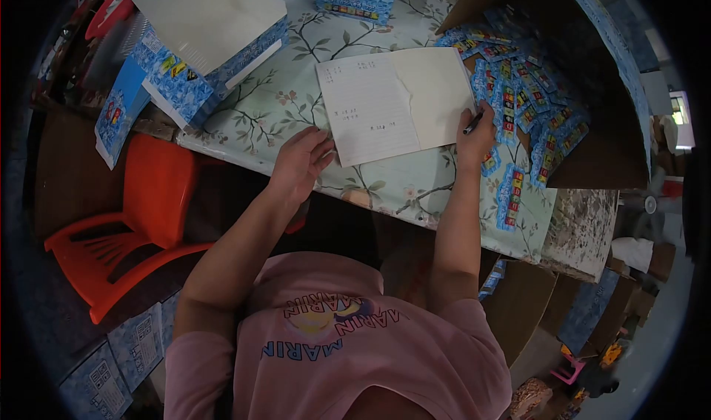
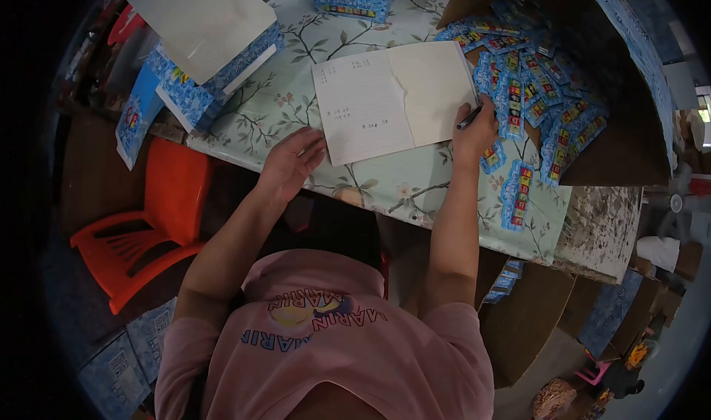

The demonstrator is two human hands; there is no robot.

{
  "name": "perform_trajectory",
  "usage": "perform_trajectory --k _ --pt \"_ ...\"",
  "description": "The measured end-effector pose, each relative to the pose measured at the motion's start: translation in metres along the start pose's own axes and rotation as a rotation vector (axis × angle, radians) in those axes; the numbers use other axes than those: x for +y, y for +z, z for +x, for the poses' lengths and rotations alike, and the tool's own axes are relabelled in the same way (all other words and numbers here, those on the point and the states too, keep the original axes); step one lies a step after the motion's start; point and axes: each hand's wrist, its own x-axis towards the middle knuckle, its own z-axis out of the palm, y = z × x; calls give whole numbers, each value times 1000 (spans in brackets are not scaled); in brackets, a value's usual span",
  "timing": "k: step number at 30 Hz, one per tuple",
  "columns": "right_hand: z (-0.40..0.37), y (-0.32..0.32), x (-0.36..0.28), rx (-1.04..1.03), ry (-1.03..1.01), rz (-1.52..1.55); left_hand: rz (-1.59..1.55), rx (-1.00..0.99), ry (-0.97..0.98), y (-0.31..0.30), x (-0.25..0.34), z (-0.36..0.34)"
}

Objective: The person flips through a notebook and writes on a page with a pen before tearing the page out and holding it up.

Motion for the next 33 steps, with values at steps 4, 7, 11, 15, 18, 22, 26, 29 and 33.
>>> perform_trajectory --k 4,7,11,15,18,22,26,29,33 --pt "2 1 -1 -19 15 36 138 -6 -115 13 7 4" --pt "1 -1 -1 -21 36 71 322 -74 -73 11 5 19" --pt "3 1 0 3 -4 97 204 20 -6 24 0 23" --pt "5 3 6 41 42 410 193 -115 35 26 8 11" --pt "10 -18 -23 306 5 718 184 -194 132 30 28 -17" --pt "12 -58 -48 272 218 910 218 -265 258 29 74 -47" --pt "22 -78 -70 79 510 1192 221 -363 254 28 112 -37" --pt "44 -91 -101 41 481 1152 121 -485 262 46 144 -21" --pt "86 -111 -121 59 708 1310 123 -560 179 75 191 -6"
